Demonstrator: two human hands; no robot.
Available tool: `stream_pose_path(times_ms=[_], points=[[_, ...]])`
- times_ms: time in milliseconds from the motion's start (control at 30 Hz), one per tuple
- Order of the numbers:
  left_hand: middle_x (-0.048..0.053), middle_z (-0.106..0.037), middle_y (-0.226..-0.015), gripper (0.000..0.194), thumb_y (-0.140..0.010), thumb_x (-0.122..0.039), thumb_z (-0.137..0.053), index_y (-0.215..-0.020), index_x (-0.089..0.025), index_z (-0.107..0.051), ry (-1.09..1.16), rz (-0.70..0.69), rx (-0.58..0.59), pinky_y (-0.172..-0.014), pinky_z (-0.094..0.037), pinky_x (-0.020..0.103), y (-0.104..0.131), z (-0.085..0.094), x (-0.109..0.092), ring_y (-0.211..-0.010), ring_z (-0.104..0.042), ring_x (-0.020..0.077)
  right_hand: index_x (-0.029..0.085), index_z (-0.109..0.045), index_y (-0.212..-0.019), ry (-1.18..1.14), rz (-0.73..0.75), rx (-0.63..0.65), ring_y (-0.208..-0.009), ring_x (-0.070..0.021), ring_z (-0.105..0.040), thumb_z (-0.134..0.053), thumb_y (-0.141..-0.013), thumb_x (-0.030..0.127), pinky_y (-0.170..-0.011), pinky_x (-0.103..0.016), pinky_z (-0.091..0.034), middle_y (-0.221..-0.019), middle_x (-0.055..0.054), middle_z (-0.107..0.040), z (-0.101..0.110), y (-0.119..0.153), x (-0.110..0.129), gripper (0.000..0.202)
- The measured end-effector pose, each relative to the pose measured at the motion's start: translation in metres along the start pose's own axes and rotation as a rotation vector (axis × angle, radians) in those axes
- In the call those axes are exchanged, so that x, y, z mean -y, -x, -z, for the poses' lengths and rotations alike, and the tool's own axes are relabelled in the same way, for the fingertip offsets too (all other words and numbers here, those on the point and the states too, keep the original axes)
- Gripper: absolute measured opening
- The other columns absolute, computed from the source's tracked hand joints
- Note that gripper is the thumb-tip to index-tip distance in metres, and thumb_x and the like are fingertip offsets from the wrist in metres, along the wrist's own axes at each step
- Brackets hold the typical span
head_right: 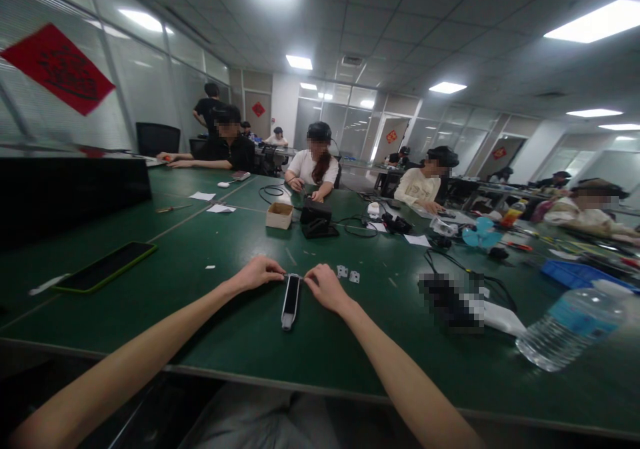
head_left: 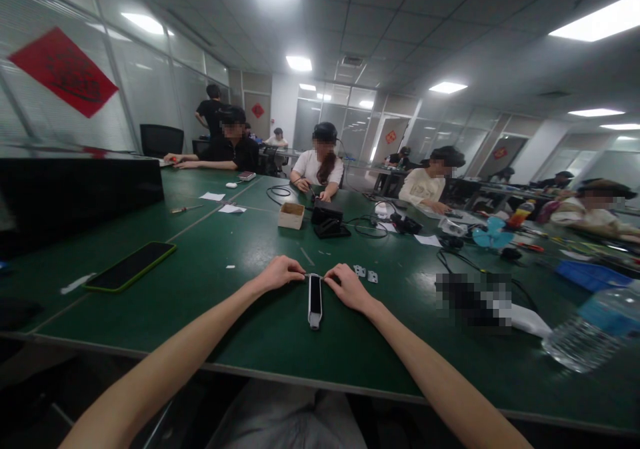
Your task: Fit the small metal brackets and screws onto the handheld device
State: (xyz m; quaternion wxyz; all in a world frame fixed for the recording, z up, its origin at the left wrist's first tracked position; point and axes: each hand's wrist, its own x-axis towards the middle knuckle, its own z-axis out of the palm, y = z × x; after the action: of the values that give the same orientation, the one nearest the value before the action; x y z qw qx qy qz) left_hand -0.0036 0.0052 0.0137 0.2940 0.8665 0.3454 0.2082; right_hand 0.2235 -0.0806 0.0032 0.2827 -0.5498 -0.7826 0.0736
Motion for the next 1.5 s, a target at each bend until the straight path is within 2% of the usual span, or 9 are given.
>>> stream_pose_path(times_ms=[133, 500, 700, 867, 967, 1033, 1200, 1367, 1500], points=[[0.000, -0.073, -0.087, 0.020, -0.076, -0.033, -0.067, -0.091, -0.022, -0.074, -0.040, -0.032, -0.037, -0.074, -0.046, 0.025, 0.000, -0.004, -0.001, -0.078, -0.064, 0.0168, 0.017, -0.064, -0.087, -0.006, 0.002, -0.007, -0.089, -0.0196, -0.053, -0.050, -0.091, 0.029, -0.080, -0.036, -0.044, -0.090, -0.007, -0.061, 0.000, 0.000, 0.000, 0.019], [0.001, -0.073, -0.088, 0.019, -0.079, -0.029, -0.064, -0.092, -0.019, -0.073, -0.066, -0.053, -0.022, -0.074, -0.046, 0.024, 0.001, -0.007, -0.011, -0.077, -0.065, 0.0163, 0.017, -0.064, -0.088, 0.028, 0.026, -0.006, -0.089, -0.0191, -0.053, -0.051, -0.090, 0.025, -0.081, -0.034, -0.044, -0.090, -0.006, -0.061, 0.002, 0.000, 0.002, 0.015], [0.002, -0.072, -0.088, 0.020, -0.079, -0.033, -0.064, -0.091, -0.019, -0.072, -0.088, -0.057, -0.028, -0.073, -0.047, 0.025, 0.002, -0.006, -0.012, -0.076, -0.063, 0.0164, 0.018, -0.063, -0.095, 0.142, -0.012, -0.011, -0.093, -0.0202, -0.054, -0.048, -0.091, 0.034, -0.082, -0.035, -0.044, -0.097, -0.007, -0.062, 0.010, -0.002, -0.001, 0.022], [0.002, -0.071, -0.089, 0.025, -0.080, -0.039, -0.062, -0.092, -0.019, -0.071, -0.078, -0.066, -0.009, -0.069, -0.047, 0.026, 0.001, -0.006, -0.009, -0.075, -0.062, 0.0163, 0.017, -0.059, -0.110, 0.358, -0.237, -0.079, -0.105, -0.0250, -0.050, -0.040, -0.092, 0.045, -0.089, -0.040, -0.040, -0.113, -0.012, -0.059, 0.031, -0.002, -0.029, 0.038], [0.002, -0.070, -0.089, 0.027, -0.081, -0.041, -0.060, -0.093, -0.019, -0.070, -0.083, -0.060, -0.009, -0.067, -0.047, 0.026, 0.000, -0.006, -0.008, -0.074, -0.061, 0.0160, 0.015, -0.052, -0.124, 0.510, -0.468, -0.147, -0.119, -0.0313, -0.040, -0.039, -0.090, 0.049, -0.097, -0.047, -0.033, -0.127, -0.017, -0.050, 0.047, 0.004, -0.059, 0.050], [0.002, -0.070, -0.090, 0.028, -0.081, -0.041, -0.059, -0.094, -0.019, -0.069, -0.088, -0.059, -0.001, -0.067, -0.047, 0.025, 0.000, -0.006, -0.009, -0.074, -0.061, 0.0157, 0.012, -0.049, -0.127, 0.597, -0.654, -0.190, -0.124, -0.0365, -0.035, -0.040, -0.088, 0.051, -0.099, -0.053, -0.028, -0.133, -0.021, -0.043, 0.058, 0.012, -0.081, 0.056], [0.002, -0.069, -0.093, 0.027, -0.081, -0.040, -0.058, -0.094, -0.019, -0.069, -0.106, -0.064, 0.009, -0.068, -0.048, 0.025, 0.001, -0.004, -0.012, -0.074, -0.061, 0.0155, 0.012, -0.044, -0.132, 0.601, -1.024, -0.156, -0.132, -0.0446, -0.019, -0.035, -0.087, 0.056, -0.100, -0.067, -0.010, -0.144, -0.026, -0.025, 0.082, 0.034, -0.134, 0.064], [0.003, -0.069, -0.092, 0.028, -0.081, -0.041, -0.058, -0.094, -0.019, -0.069, -0.108, -0.062, 0.002, -0.069, -0.048, 0.026, 0.001, -0.005, -0.012, -0.076, -0.061, 0.0160, 0.011, -0.032, -0.141, 0.513, -1.204, -0.173, -0.136, -0.0459, -0.009, -0.036, -0.085, 0.058, -0.101, -0.067, -0.003, -0.149, -0.027, -0.011, 0.092, 0.050, -0.166, 0.073], [0.003, -0.069, -0.091, 0.027, -0.081, -0.040, -0.058, -0.093, -0.019, -0.069, -0.120, -0.080, 0.001, -0.068, -0.047, 0.026, -0.001, -0.006, -0.009, -0.074, -0.060, 0.0157, 0.011, -0.027, -0.144, 0.509, -1.217, -0.195, -0.136, -0.0457, -0.008, -0.038, -0.084, 0.057, -0.101, -0.067, 0.002, -0.150, -0.028, -0.010, 0.093, 0.050, -0.167, 0.076]])
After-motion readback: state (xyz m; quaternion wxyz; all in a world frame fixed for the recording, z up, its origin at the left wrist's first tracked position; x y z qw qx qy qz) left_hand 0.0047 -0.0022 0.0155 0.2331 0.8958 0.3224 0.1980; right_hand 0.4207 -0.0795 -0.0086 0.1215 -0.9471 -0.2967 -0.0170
